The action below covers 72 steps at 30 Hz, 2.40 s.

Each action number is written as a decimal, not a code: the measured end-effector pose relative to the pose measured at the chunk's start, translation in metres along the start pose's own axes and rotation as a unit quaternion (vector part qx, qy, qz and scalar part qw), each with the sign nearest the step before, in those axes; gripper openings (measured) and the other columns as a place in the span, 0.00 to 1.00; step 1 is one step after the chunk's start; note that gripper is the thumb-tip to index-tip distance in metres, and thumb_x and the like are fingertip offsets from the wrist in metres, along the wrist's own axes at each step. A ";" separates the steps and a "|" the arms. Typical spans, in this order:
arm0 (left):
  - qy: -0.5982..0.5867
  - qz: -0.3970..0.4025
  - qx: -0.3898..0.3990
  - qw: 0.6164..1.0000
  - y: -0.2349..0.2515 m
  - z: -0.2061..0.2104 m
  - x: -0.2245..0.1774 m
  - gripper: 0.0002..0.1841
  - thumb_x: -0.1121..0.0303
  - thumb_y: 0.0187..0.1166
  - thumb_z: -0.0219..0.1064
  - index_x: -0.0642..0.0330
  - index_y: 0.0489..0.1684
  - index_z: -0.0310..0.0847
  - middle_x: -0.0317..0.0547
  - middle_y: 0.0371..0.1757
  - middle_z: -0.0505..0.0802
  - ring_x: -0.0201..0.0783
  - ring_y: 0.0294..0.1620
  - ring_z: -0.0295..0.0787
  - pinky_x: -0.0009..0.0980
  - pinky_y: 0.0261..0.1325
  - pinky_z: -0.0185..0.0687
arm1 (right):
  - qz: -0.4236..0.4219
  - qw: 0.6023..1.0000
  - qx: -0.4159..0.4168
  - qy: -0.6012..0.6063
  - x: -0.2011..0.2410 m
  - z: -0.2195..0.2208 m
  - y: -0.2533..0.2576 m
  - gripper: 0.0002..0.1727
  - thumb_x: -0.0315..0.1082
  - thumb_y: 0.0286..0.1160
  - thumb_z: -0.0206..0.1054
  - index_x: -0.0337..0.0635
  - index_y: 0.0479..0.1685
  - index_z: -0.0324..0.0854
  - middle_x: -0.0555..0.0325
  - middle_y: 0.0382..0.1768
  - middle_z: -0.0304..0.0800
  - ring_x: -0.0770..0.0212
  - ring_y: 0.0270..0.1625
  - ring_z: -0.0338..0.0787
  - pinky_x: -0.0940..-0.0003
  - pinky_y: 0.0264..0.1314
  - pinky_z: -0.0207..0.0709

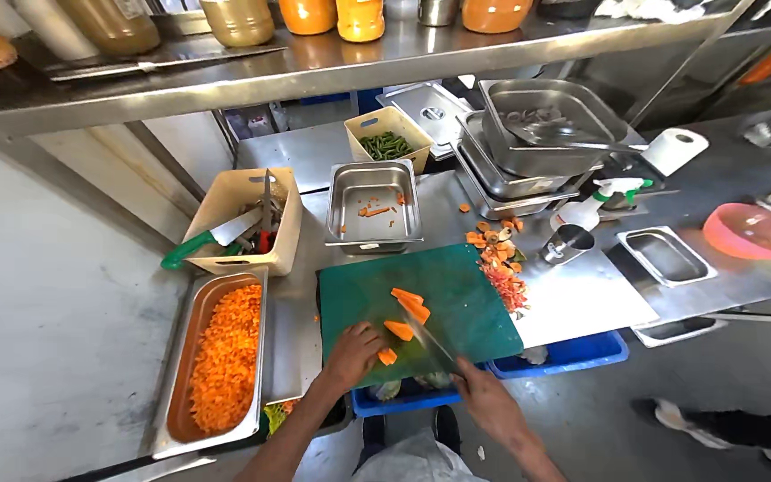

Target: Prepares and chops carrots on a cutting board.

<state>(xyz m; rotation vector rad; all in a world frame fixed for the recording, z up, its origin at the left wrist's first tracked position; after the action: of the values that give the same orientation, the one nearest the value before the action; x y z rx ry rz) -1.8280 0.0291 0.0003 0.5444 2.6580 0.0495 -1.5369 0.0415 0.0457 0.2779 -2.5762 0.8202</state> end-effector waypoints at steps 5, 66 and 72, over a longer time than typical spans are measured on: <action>-0.061 -0.039 0.052 0.996 -0.024 -0.013 0.006 0.13 0.59 0.85 0.64 0.49 0.58 0.91 0.40 0.66 0.91 0.43 0.73 0.83 0.40 0.78 0.78 | 0.006 0.996 0.055 -0.071 0.030 0.004 0.019 0.22 0.44 0.91 0.52 0.53 0.79 0.73 0.39 0.56 0.91 0.37 0.62 0.90 0.36 0.63 0.81; -0.082 0.032 -0.033 0.996 0.012 0.014 0.008 0.11 0.70 0.86 0.62 0.61 0.45 0.92 0.45 0.55 0.94 0.41 0.65 0.89 0.36 0.74 0.81 | -0.030 0.979 0.113 -0.168 0.081 0.012 0.047 0.25 0.39 0.90 0.53 0.46 0.83 0.61 0.38 0.58 0.88 0.37 0.60 0.91 0.39 0.61 0.84; -0.072 0.033 -0.051 0.996 0.009 0.018 0.008 0.11 0.71 0.86 0.61 0.61 0.45 0.92 0.45 0.56 0.94 0.41 0.66 0.88 0.35 0.74 0.81 | -0.021 0.976 0.140 -0.166 0.085 -0.003 0.037 0.29 0.39 0.90 0.54 0.46 0.88 0.59 0.37 0.64 0.85 0.36 0.65 0.88 0.37 0.65 0.81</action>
<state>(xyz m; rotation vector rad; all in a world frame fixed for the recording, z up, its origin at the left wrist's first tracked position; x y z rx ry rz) -1.8243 0.0400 -0.0182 0.5794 2.4831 0.1580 -1.6231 0.0677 0.0679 0.5981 -2.7379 1.2118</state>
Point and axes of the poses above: each hand's wrist, its own y-axis towards the middle knuckle, its own z-axis out of the palm, x = y × z, the point moved 2 cm from there along y, towards the middle knuckle
